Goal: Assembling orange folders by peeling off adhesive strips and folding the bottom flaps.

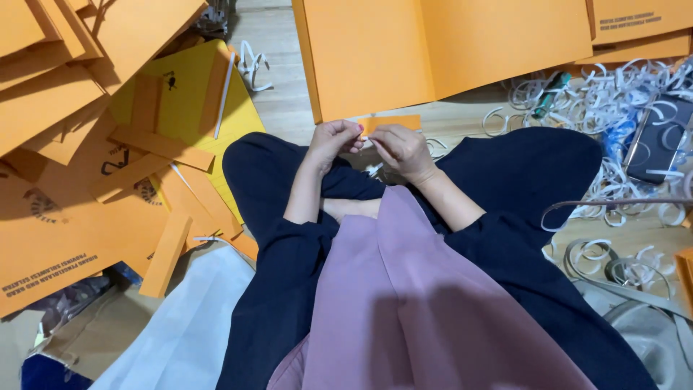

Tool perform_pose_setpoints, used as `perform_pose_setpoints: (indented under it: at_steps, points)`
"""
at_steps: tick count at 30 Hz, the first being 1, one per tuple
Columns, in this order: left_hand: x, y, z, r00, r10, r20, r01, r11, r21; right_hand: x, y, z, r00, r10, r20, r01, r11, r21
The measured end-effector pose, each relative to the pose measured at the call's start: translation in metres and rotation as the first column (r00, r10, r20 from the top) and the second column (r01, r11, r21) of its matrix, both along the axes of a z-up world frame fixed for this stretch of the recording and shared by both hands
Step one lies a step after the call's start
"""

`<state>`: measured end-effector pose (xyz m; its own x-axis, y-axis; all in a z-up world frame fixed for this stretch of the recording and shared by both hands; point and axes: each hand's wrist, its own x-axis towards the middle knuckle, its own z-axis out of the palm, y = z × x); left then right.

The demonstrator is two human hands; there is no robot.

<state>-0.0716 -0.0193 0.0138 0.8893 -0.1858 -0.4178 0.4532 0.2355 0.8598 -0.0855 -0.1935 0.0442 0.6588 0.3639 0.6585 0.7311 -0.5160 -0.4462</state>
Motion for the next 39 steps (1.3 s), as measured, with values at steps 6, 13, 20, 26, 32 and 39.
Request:
perform_pose_setpoints:
  at_steps: [6, 13, 20, 26, 32, 39]
  points:
    - [0.001, -0.003, -0.011, 1.000, -0.008, -0.010, 0.008, 1.000, -0.014, 0.003, -0.002, 0.003, 0.998, -0.058, 0.021, 0.059, 0.998, -0.027]
    - [0.010, -0.004, -0.035, 0.999, -0.023, 0.049, 0.020, 0.998, 0.060, 0.019, -0.005, -0.025, 0.995, -0.093, -0.041, 0.086, 0.985, -0.150]
    - [0.022, -0.006, -0.033, 0.986, 0.116, 0.121, -0.127, 0.988, 0.088, 0.055, -0.009, 0.001, 0.977, -0.158, -0.144, 0.143, 0.984, -0.109]
    - [0.033, -0.003, -0.033, 0.979, 0.175, 0.105, -0.189, 0.971, 0.144, 0.092, -0.041, -0.048, 0.803, -0.150, -0.576, 0.051, 0.982, -0.184]
    - [0.040, -0.007, -0.052, 0.977, 0.212, 0.033, -0.213, 0.942, 0.261, 0.099, -0.028, -0.058, 0.796, -0.240, -0.556, 0.091, 0.955, -0.282]
    - [0.046, -0.012, -0.051, 0.983, 0.117, 0.139, -0.178, 0.781, 0.599, 0.102, -0.023, -0.056, 0.761, -0.261, -0.594, 0.089, 0.949, -0.304]
